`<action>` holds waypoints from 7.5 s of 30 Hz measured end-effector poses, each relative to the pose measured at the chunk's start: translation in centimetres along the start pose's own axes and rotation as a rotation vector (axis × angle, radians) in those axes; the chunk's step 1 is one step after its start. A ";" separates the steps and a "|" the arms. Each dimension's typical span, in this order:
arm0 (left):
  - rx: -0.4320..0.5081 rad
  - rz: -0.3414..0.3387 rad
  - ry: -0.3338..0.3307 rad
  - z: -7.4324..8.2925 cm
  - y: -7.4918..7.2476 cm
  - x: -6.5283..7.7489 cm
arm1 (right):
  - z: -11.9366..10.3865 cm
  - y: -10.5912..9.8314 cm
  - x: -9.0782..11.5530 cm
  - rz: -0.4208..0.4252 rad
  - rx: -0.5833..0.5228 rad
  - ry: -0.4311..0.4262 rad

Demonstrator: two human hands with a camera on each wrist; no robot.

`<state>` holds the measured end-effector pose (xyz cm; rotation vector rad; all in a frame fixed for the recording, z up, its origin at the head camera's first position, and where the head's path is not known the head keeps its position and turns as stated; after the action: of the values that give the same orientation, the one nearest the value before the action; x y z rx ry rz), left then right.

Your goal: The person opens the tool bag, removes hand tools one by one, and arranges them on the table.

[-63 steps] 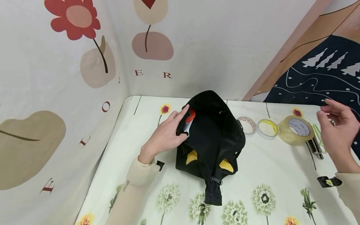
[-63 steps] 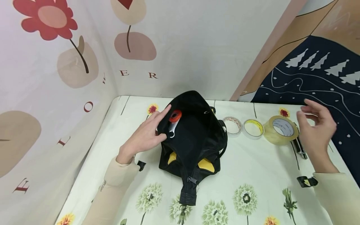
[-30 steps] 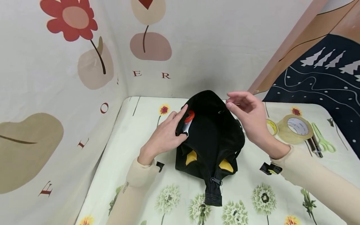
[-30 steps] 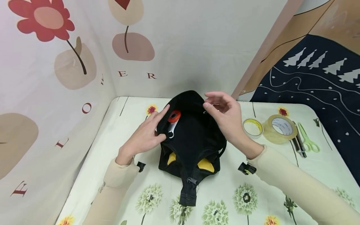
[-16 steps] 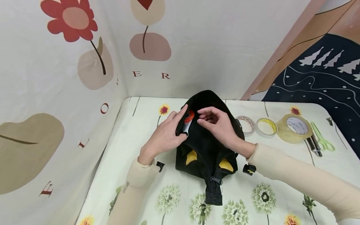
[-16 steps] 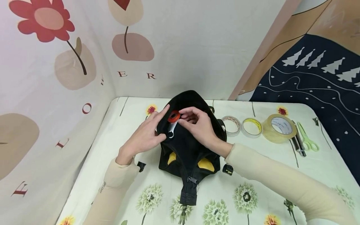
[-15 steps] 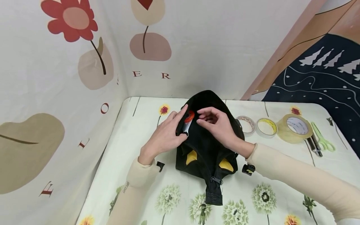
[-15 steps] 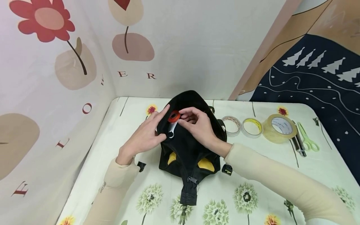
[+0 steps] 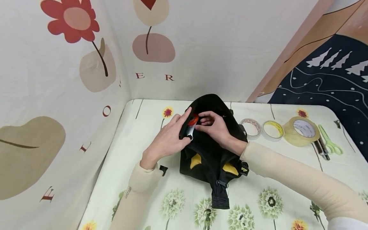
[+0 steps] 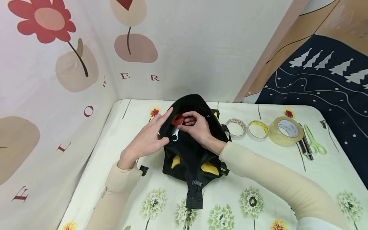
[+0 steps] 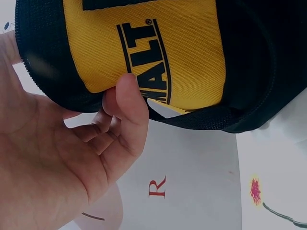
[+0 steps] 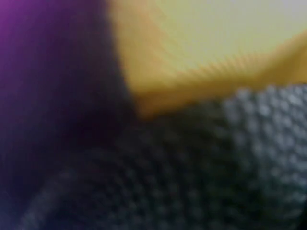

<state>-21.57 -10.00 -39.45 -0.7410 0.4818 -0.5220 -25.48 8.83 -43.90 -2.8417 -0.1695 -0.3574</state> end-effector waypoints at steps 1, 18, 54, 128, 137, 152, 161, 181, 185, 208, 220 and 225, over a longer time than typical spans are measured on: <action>-0.001 -0.002 0.001 0.0 0.0 0.0 | 0.2 0.1 -0.1 0.001 0.004 0.008; -0.004 -0.006 0.001 -0.3 -0.2 0.2 | 2.1 1.5 -1.4 -0.100 0.040 0.015; -0.011 0.000 0.018 0.2 -0.1 -0.5 | 2.8 3.6 -2.5 -0.238 0.351 -0.110; 0.006 -0.008 -0.027 -0.3 0.5 0.0 | 4.1 -0.1 -2.6 0.017 0.387 0.152; 0.007 -0.008 -0.024 -0.3 0.5 0.0 | 4.3 -0.8 -2.0 0.016 0.316 0.207; 0.002 -0.011 -0.016 -0.1 0.3 0.2 | 0.4 -2.4 1.8 0.102 0.422 0.099; 0.003 -0.006 -0.011 -0.2 0.4 0.0 | -1.8 -3.5 4.1 0.081 0.354 0.006; 0.012 -0.003 0.007 0.0 0.5 0.0 | -2.8 -7.2 7.9 0.223 0.274 -0.186; 0.011 -0.004 0.003 -0.1 0.5 0.1 | -2.4 -8.1 8.4 0.220 0.200 -0.203; 0.018 -0.016 -0.008 0.0 0.5 0.1 | -0.6 -18.9 10.7 0.632 0.196 -0.284; 0.009 -0.013 0.008 0.1 0.7 -0.3 | 2.4 -27.3 11.4 0.915 0.210 -0.189; 0.008 -0.011 0.008 0.1 0.6 -0.3 | 4.6 -30.4 11.5 1.004 0.302 -0.045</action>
<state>-21.57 -9.36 -39.78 -0.7344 0.4829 -0.5368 -17.93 40.15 -37.56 -2.2651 1.0508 -0.0320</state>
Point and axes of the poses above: each hand's wrist, its own x-axis away from the middle knuckle, its own y-axis out of the palm, z = x × y, the point moved 6 cm from there along -x, towards the middle knuckle, and after that the axes turned 13 degrees about y, right-handed, at the moved point
